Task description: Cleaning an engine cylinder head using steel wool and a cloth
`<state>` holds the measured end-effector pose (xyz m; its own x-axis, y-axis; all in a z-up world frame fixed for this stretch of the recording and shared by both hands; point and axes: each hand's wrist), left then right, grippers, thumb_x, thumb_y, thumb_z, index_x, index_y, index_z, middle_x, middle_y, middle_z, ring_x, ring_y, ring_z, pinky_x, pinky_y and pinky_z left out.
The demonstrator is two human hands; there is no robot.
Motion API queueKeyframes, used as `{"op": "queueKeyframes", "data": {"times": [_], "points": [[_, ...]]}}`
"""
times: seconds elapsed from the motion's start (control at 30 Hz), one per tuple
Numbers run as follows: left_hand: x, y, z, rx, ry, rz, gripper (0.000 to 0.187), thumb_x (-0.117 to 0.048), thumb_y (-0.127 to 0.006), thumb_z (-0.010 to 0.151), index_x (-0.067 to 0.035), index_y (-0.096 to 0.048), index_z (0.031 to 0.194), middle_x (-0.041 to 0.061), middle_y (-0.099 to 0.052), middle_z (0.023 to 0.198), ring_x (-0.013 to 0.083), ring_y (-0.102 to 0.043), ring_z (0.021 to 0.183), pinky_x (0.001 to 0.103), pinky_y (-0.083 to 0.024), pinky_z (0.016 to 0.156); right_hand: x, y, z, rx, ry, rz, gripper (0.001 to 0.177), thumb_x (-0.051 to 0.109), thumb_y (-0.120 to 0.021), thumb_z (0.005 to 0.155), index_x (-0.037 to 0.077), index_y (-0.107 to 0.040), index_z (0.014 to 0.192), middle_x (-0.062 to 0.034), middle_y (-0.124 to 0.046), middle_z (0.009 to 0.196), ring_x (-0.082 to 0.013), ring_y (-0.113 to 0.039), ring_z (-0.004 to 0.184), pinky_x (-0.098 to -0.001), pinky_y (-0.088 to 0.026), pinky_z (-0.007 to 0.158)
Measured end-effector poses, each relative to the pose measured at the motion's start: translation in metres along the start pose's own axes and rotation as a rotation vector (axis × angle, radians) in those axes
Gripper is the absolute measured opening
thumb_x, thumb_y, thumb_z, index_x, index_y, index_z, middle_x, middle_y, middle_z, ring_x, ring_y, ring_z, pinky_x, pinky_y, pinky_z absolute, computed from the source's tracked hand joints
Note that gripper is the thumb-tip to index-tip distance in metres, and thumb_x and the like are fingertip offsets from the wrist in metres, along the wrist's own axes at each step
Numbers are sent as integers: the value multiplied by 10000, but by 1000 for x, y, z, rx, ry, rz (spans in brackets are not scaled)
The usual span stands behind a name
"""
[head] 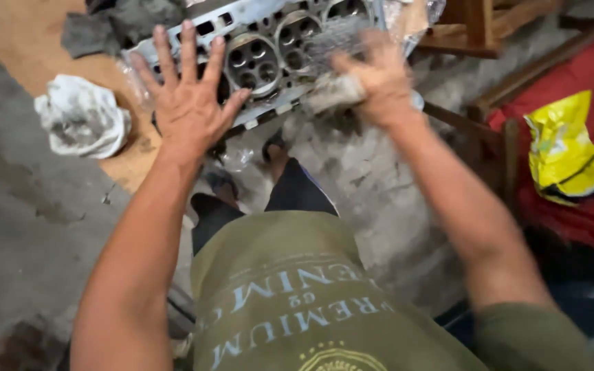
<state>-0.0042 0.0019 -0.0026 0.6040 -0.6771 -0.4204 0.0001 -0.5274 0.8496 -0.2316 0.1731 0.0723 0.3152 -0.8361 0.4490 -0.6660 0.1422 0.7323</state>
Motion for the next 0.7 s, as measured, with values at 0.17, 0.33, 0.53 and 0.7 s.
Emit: {"op": "queueKeyframes", "data": {"times": [0.17,0.33,0.53,0.7], "points": [[-2,9,-5,-2,9,-24,839,-729,-330,991,-266,-249,1686,99,-1,1705,401,117,1511,740,94,1165,1,-53,12,243,-144,1318,578,91,-771,863,43,-453,1344,-231,-410,1534,-426,-559,1355,-626,-519,1118],[0,2,-1,16,21,-1,872,-780,-296,953,-302,-221,1678,70,51,1714,384,156,1522,715,128,1168,-71,11,26,-198,310,-146,601,434,-719,967,53,-539,1395,-172,-512,1308,-318,-549,1232,-397,-498,1040],[2,5,3,9,23,23,859,-747,-348,967,-293,-240,1687,75,41,1708,403,127,1521,738,86,1168,-44,-51,17,-177,622,-20,396,299,-797,936,200,-595,1261,-202,-643,1292,-352,-694,1082,-395,-665,743],[-4,4,5,24,51,-10,909,-827,-245,936,-299,-226,1677,60,51,1722,353,168,1531,686,150,1169,-99,11,43,-307,283,136,590,412,-836,899,45,-608,1301,-149,-627,1239,-258,-644,1134,-325,-534,958]]}}
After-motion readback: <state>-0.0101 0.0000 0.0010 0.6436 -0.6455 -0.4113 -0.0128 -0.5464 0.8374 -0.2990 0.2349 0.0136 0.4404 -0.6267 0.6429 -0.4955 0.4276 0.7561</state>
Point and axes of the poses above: each hand's wrist, its own z-axis towards the middle knuckle, its own y-axis out of the back of the hand, x = y × z
